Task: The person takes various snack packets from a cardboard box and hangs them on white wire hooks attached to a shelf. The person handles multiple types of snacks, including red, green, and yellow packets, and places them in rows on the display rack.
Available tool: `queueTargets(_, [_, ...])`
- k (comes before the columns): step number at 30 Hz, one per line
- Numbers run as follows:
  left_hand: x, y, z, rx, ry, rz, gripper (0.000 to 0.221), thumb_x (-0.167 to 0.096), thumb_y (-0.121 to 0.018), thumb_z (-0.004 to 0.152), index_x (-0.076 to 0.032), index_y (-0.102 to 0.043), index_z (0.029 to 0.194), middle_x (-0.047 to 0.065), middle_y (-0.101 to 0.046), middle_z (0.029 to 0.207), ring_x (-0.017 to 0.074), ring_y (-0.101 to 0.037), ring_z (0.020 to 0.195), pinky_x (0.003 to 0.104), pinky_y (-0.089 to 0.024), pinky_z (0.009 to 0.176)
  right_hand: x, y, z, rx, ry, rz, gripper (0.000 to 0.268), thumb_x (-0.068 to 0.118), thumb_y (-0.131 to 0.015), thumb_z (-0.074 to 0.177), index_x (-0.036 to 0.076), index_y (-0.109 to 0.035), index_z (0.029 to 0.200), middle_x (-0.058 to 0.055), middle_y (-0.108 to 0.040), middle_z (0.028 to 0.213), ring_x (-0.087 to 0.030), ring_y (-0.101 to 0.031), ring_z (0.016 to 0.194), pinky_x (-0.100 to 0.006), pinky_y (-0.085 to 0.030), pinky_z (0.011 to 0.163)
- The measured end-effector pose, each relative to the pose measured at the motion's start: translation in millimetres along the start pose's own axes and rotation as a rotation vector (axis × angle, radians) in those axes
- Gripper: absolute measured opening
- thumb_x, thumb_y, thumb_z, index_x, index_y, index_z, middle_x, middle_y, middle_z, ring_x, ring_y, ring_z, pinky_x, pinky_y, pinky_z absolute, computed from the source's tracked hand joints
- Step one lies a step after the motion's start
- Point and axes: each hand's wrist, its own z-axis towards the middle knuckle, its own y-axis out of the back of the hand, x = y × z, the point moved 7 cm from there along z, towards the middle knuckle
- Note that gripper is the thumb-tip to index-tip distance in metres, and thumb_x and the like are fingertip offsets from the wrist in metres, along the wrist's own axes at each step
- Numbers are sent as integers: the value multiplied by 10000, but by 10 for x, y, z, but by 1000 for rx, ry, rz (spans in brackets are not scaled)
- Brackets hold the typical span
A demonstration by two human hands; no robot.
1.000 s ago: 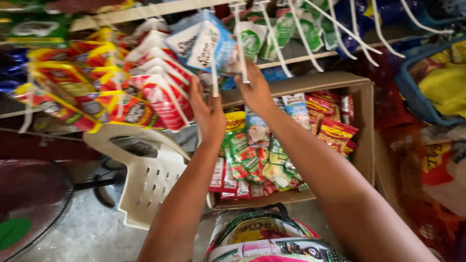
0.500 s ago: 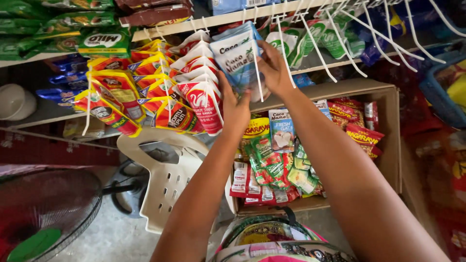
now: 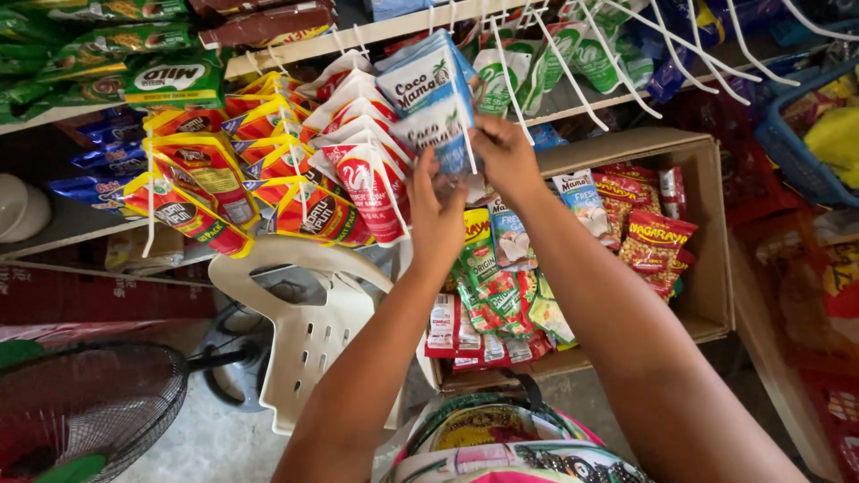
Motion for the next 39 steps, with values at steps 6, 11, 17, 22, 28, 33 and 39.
queueTargets(6, [-409,128,-647,128,-121,126,678,-81,-708,957,-37,-386,1552,189,-511,1400,318,-546,1289,430,-468,1093,200,-5,-599,40,-21,-19,256,40,-654,1035,-47,-714,1268,-42,-738,1074,-77,-634,928,-250,-536,847])
queueTargets(11, [66,173,-1105,73,74,-45,759,-48,-710,934,-45,-275,1556,193,-438,1443,286,-522,1268,450,-467,1057,413,-96,-885,-25,-212,249,265,49,-650,1007,-41,-701,1251,-68,-753,1038,-112,-688,866,-290,-588,776])
queueTargets(17, [-93,34,-1213,264,154,-389,920,-23,-694,942,-56,-85,1631,147,-506,1425,264,-562,1294,423,-494,1056,545,-186,-1134,34,-280,268,300,55,-643,999,-41,-689,1279,-81,-765,1082,-124,-712,905,-293,-603,811])
queueTargets(22, [-63,-105,-1369,245,148,-552,939,12,-625,984,-71,21,1659,137,-459,1492,261,-553,1336,388,-498,1091,371,-56,-1344,60,-323,296,301,68,-636,1009,-40,-691,1285,-78,-762,1080,-117,-702,907,-297,-594,796])
queueTargets(28, [504,-474,-1799,247,398,-369,617,-31,-658,977,4,-292,1472,139,-596,1355,249,-641,1239,373,-569,991,-223,538,-1668,-35,-381,274,277,72,-645,1007,-47,-709,1249,-72,-759,1063,-109,-683,890,-284,-570,794])
queueTargets(33, [695,-906,-1749,311,392,-37,585,-70,-706,924,-8,-413,1425,160,-675,1225,244,-682,1113,351,-535,931,-851,1287,-1830,-216,-386,212,333,35,-608,1010,-58,-659,1326,-56,-737,1107,-104,-670,957,-270,-534,881])
queueTargets(39, [1106,-1513,-1506,348,590,-89,898,-112,-680,839,-138,-208,1603,161,-651,1294,303,-688,1121,404,-550,952,-1392,1923,-2015,-329,-648,-38,719,-21,-564,1005,159,-443,1691,-334,-641,1264,-360,-621,906,-488,-478,763])
